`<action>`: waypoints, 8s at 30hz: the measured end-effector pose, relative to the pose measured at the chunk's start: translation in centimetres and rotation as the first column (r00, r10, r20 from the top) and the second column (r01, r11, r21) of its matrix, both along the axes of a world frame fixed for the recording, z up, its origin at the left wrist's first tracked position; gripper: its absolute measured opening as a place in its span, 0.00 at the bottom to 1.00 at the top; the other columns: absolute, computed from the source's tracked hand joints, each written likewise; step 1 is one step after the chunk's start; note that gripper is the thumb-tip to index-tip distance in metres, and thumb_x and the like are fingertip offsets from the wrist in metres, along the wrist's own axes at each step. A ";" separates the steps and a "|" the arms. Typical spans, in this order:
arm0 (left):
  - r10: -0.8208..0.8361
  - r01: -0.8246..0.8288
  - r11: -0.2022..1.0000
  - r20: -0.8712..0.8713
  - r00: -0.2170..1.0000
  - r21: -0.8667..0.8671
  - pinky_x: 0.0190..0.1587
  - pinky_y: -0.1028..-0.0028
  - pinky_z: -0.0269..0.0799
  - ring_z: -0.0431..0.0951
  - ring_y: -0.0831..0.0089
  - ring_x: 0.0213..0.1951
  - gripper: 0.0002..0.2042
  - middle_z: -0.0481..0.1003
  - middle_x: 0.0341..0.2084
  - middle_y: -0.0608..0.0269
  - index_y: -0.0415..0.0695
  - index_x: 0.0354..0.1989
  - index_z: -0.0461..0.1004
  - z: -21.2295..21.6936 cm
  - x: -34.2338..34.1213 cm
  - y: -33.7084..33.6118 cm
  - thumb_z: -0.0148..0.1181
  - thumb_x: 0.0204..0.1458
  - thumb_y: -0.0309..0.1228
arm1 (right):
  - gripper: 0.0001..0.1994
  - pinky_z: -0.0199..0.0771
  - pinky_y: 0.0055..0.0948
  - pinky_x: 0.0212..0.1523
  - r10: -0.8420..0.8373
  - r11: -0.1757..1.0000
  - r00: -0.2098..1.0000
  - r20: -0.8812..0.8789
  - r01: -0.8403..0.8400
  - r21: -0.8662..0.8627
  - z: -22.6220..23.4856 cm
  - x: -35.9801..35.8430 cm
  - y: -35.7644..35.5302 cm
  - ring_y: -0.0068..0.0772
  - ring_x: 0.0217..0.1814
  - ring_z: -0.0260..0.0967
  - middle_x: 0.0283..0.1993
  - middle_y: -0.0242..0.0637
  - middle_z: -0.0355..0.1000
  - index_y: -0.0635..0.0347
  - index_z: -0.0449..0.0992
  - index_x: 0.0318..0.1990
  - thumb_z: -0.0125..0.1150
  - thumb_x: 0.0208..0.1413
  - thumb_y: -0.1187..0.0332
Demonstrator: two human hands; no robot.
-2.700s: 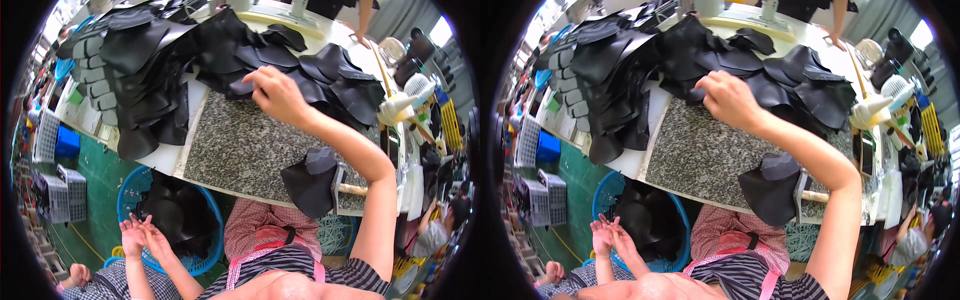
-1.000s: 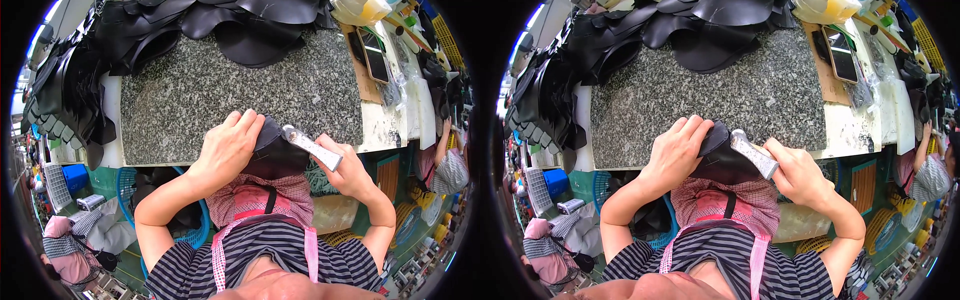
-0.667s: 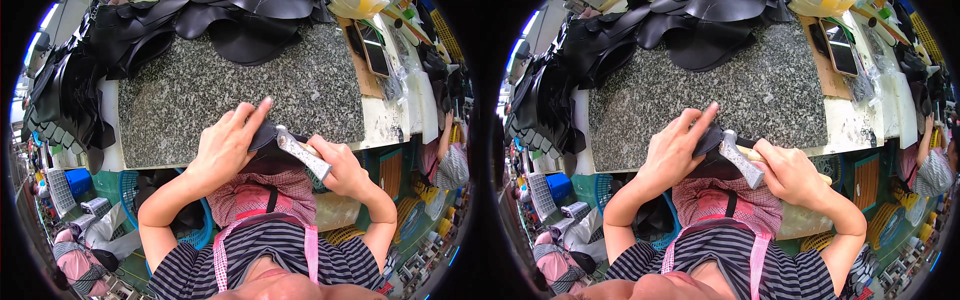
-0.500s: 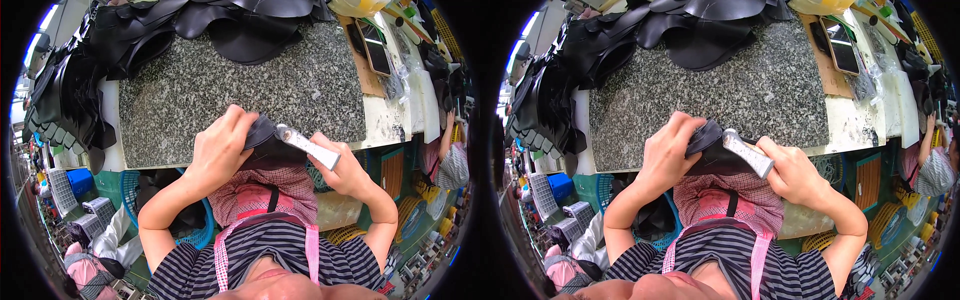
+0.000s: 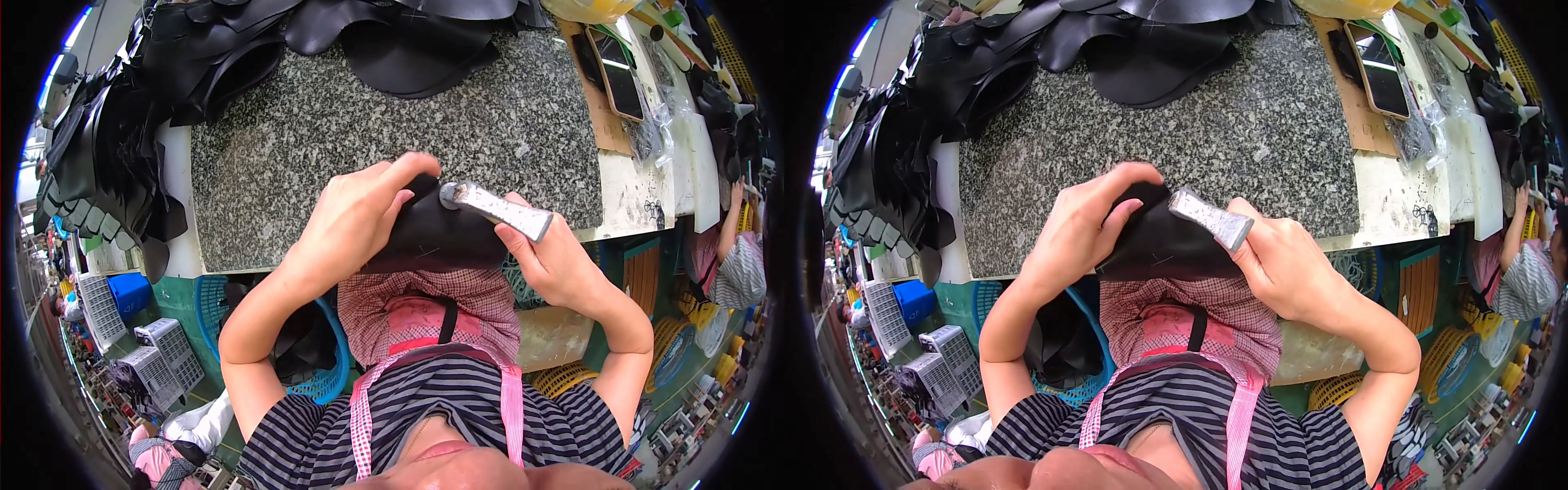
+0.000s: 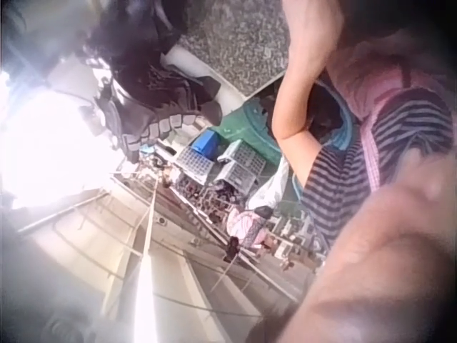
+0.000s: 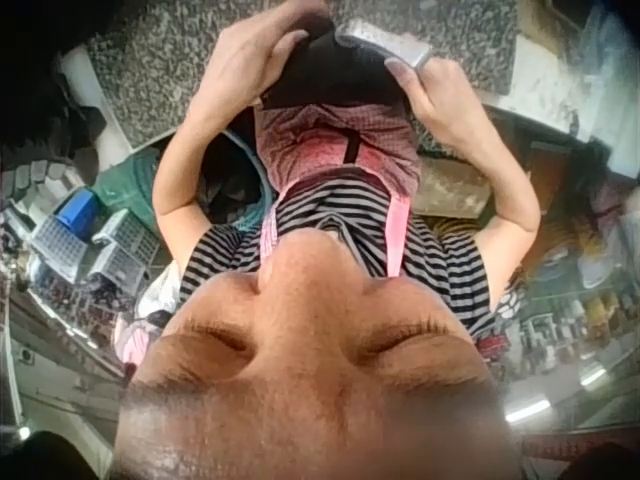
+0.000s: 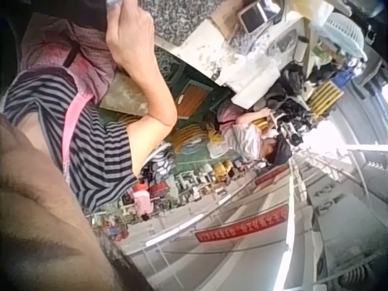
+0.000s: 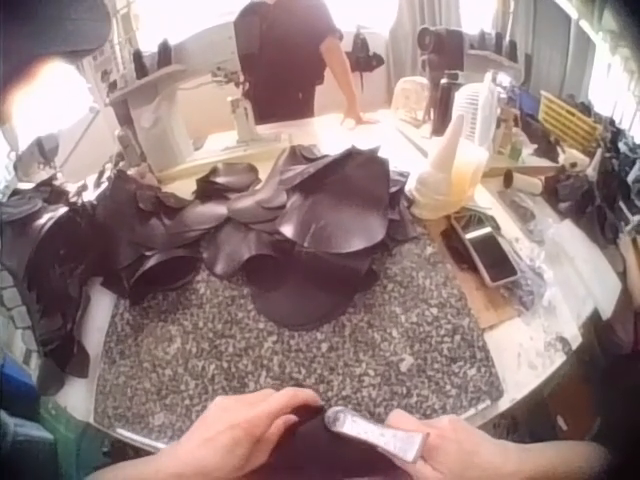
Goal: Hammering and smoothing out the edges of leather shoe upper components on a workbench in a factory setting.
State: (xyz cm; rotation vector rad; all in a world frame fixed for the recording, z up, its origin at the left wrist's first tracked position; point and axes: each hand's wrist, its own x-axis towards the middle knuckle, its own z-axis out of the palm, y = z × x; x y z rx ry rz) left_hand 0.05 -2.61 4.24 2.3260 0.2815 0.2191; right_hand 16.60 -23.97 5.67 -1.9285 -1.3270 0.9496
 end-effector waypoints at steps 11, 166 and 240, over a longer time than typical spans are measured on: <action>0.129 -0.137 0.988 -0.099 0.987 -0.073 0.39 0.70 0.77 0.84 0.63 0.33 0.12 0.83 0.29 0.56 0.41 0.38 0.86 -0.8 0.4 0.9 0.75 0.44 0.27 | 0.09 0.69 0.52 0.31 -0.036 0.998 0.999 0.004 0.035 0.058 -0.9 -0.4 -0.3 0.67 0.32 0.71 0.29 0.56 0.69 0.68 0.71 0.44 0.52 0.69 0.69; 0.271 -0.271 0.961 -0.012 0.963 -0.047 0.33 0.68 0.74 0.78 0.63 0.29 0.11 0.76 0.32 0.58 0.41 0.40 0.83 -2.6 -0.3 -4.1 0.73 0.48 0.26 | 0.15 0.75 0.39 0.52 -0.043 0.963 0.998 0.056 0.056 -0.265 -0.7 -0.9 -0.3 0.56 0.47 0.76 0.49 0.56 0.77 0.68 0.76 0.58 0.54 0.70 0.70; 0.109 -0.125 0.987 0.143 0.984 0.104 0.38 0.65 0.73 0.74 0.62 0.35 0.11 0.75 0.28 0.61 0.41 0.34 0.85 -3.6 -1.8 -1.0 0.78 0.42 0.29 | 0.15 0.76 0.46 0.34 -0.078 0.912 0.967 0.241 -0.029 0.410 0.1 -0.3 0.1 0.62 0.36 0.76 0.35 0.55 0.72 0.68 0.68 0.51 0.56 0.56 0.78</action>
